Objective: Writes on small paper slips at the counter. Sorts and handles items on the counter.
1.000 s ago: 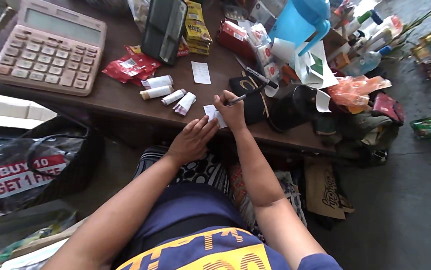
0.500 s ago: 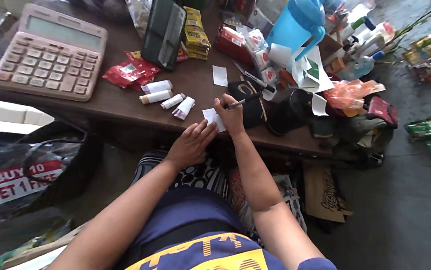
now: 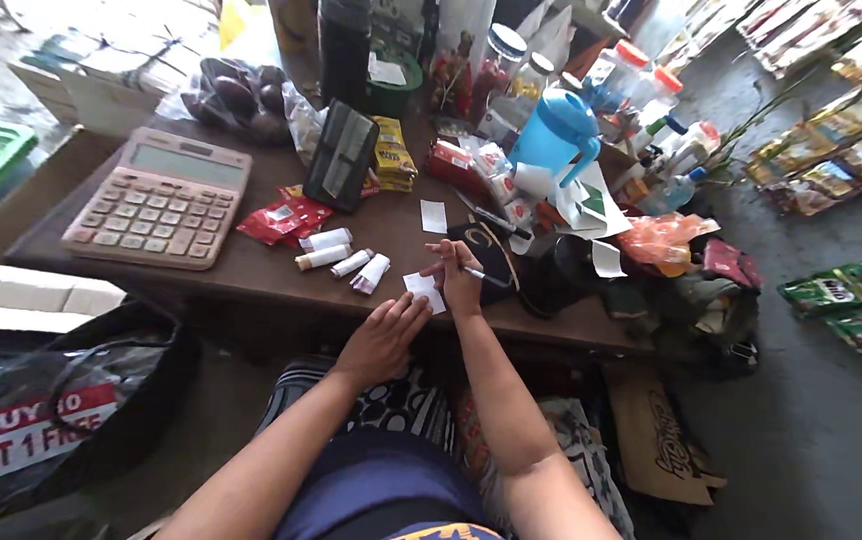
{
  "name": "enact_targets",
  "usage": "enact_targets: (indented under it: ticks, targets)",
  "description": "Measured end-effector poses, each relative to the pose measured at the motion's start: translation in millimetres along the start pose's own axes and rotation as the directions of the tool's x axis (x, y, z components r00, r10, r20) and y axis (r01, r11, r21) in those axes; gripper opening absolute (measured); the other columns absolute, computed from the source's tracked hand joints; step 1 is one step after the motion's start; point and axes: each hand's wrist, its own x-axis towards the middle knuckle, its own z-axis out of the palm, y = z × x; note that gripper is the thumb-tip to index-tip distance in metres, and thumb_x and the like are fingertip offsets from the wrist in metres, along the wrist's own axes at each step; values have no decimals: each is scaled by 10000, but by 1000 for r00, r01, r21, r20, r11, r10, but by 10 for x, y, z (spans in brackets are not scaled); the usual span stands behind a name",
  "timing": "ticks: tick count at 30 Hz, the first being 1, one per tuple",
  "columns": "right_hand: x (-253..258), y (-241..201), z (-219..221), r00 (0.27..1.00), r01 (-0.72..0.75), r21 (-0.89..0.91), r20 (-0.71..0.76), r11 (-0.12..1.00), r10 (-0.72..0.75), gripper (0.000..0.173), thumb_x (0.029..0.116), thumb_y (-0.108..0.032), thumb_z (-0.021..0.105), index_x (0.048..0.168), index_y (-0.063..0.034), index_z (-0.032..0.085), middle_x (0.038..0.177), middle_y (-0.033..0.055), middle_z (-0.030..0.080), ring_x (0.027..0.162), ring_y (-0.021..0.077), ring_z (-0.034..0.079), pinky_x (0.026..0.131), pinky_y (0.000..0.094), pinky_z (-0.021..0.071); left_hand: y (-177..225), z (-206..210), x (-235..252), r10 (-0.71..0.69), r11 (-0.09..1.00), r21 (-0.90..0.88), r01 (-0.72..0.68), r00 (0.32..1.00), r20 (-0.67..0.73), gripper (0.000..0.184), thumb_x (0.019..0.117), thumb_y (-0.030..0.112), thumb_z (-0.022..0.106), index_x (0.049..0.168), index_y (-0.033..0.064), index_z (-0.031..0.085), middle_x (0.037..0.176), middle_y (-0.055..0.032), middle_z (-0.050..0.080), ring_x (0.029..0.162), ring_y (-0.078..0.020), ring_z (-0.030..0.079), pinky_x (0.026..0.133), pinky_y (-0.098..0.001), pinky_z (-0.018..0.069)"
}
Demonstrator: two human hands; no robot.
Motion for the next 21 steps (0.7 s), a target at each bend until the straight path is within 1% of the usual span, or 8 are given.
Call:
enact_targets:
  ticks: [2,4,8,12,15,18,20,21]
  targets:
    - [-16,25,0,1000,25,-89,19,996,-23,345,1122,-297,405,1158,-59,652,1065,58,759,520,52,617,448,204,514,2,-22,7,-8,1000,-10,8,1000,-3,590,891,164,568,1471,74,510,1500,-89,554,1420,-265,478,1161,-438,337]
    - [-35,69,-13,997,65,-181,52,981,-56,339,1115,-310,429,1186,-62,649,1006,72,762,592,88,666,502,240,551,7,-24,12,-13,1000,-18,12,1000,-5,578,897,162,559,1466,76,506,1500,-90,549,1408,-270,484,1154,-439,344]
    - [-5,124,20,982,183,-287,93,940,-162,294,1087,-238,506,1115,2,673,1009,123,756,734,171,734,629,331,621,20,-24,17,-15,1000,-9,14,999,-32,592,884,191,563,1463,81,512,1493,-87,556,1404,-268,488,1151,-442,344]
    - [-19,32,20,989,137,-337,93,932,-112,339,1102,-282,473,1100,-2,663,954,127,755,716,192,725,624,359,608,31,-20,-4,-16,1000,-27,16,1000,-2,616,864,181,581,1467,77,510,1484,-94,565,1407,-273,491,1146,-456,353]
    - [24,99,40,981,196,-332,76,923,-181,301,1088,-236,509,1054,15,671,896,124,748,683,174,716,614,334,605,31,0,-26,-5,999,-36,6,999,46,630,871,187,573,1486,72,497,1525,-96,525,1451,-278,439,1179,-472,315]
    - [90,142,59,977,213,-336,62,917,-204,271,1057,-216,559,1010,14,694,890,113,749,729,165,730,693,342,624,26,-37,-2,-4,999,-52,8,996,90,633,860,178,604,1472,48,512,1545,-110,504,1461,-293,424,1184,-485,312]
    - [87,100,73,979,201,-320,46,926,-196,258,1057,-211,560,1062,17,680,896,121,735,711,166,718,678,342,618,19,-37,2,2,999,-51,3,996,89,618,861,183,603,1457,38,524,1538,-113,510,1457,-294,429,1182,-483,312]
    - [74,66,70,979,203,-293,44,934,-199,261,1071,-190,526,1142,27,654,951,135,724,710,166,712,661,339,619,14,-27,-1,4,999,-53,1,997,81,614,864,185,594,1457,39,526,1536,-112,512,1456,-293,431,1183,-480,309]
